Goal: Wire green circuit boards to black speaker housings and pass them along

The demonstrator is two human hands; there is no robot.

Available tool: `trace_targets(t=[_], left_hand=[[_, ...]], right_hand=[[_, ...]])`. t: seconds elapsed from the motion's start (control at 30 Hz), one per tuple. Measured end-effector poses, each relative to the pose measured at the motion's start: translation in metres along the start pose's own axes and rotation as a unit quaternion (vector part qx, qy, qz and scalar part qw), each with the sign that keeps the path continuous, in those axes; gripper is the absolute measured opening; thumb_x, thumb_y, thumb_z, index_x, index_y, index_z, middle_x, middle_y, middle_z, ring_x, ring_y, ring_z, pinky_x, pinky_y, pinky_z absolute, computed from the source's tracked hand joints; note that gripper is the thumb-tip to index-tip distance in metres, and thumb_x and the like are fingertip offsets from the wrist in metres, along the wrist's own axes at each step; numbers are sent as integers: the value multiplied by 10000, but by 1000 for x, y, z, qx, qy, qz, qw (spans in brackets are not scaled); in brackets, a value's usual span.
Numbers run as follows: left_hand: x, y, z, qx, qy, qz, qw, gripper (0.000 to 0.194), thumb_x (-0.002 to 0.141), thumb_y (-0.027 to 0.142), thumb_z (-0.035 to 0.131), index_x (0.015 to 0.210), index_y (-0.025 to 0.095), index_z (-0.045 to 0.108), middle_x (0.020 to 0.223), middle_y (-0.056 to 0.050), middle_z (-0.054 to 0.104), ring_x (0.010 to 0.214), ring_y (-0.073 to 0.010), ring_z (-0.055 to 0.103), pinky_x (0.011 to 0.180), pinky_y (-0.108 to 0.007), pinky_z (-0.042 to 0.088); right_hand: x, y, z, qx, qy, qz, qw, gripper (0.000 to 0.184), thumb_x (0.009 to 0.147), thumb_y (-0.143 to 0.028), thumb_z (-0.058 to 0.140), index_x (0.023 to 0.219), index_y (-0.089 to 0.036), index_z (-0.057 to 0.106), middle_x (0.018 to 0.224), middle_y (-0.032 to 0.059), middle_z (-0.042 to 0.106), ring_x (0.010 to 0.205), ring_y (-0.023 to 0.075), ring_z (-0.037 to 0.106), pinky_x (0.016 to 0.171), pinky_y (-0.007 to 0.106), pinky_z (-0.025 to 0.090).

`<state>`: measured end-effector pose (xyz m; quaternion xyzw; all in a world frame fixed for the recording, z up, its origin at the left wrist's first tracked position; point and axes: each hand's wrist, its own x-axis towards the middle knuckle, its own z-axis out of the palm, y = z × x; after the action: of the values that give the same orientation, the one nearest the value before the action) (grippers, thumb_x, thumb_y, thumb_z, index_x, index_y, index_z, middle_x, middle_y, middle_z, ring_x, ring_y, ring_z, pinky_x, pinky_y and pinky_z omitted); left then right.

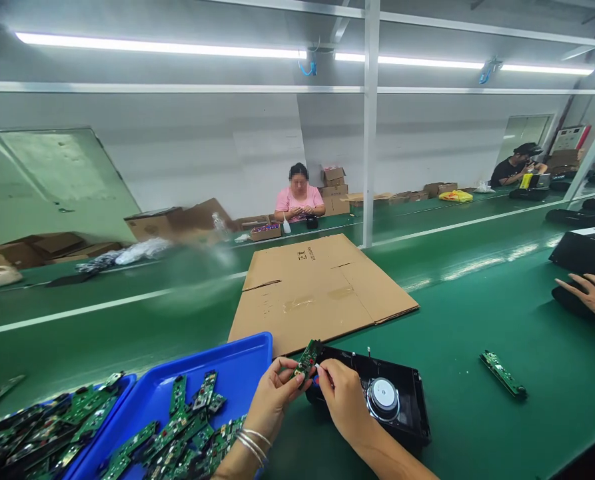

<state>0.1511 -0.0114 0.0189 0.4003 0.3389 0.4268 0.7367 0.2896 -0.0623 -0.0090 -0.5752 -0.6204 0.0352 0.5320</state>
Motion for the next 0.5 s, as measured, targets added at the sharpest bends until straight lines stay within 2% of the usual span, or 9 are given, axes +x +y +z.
trace_targets(t=[0.13, 0.27, 0.5], left_hand=[[1, -1, 1, 61, -8, 34, 998, 498, 494, 290, 901, 927, 144, 706, 918, -99, 760, 910, -260, 701, 775, -315, 585], [3, -6, -1, 143, -10, 91, 986, 375, 552, 298, 835, 888, 152, 753, 910, -91, 766, 866, -256, 704, 798, -335, 575], [-2, -14, 0, 181, -23, 136, 974, 262, 644, 242, 752, 896, 174, 751, 957, -69, 752, 945, -240, 683, 861, -303, 549]], right_hand=[[-1, 0, 2, -9, 9, -7, 1000, 333, 996, -335, 346, 752, -199, 529, 642, -17, 572, 559, 108, 535, 554, 208, 383], [-2, 2, 5, -20, 8, -3, 1000, 335, 997, -315, 345, 727, -197, 506, 621, -26, 561, 537, 99, 523, 539, 203, 358], [-3, 5, 7, -45, 3, 2, 999, 351, 995, -321, 325, 710, -197, 488, 620, -18, 556, 538, 102, 523, 533, 204, 341]])
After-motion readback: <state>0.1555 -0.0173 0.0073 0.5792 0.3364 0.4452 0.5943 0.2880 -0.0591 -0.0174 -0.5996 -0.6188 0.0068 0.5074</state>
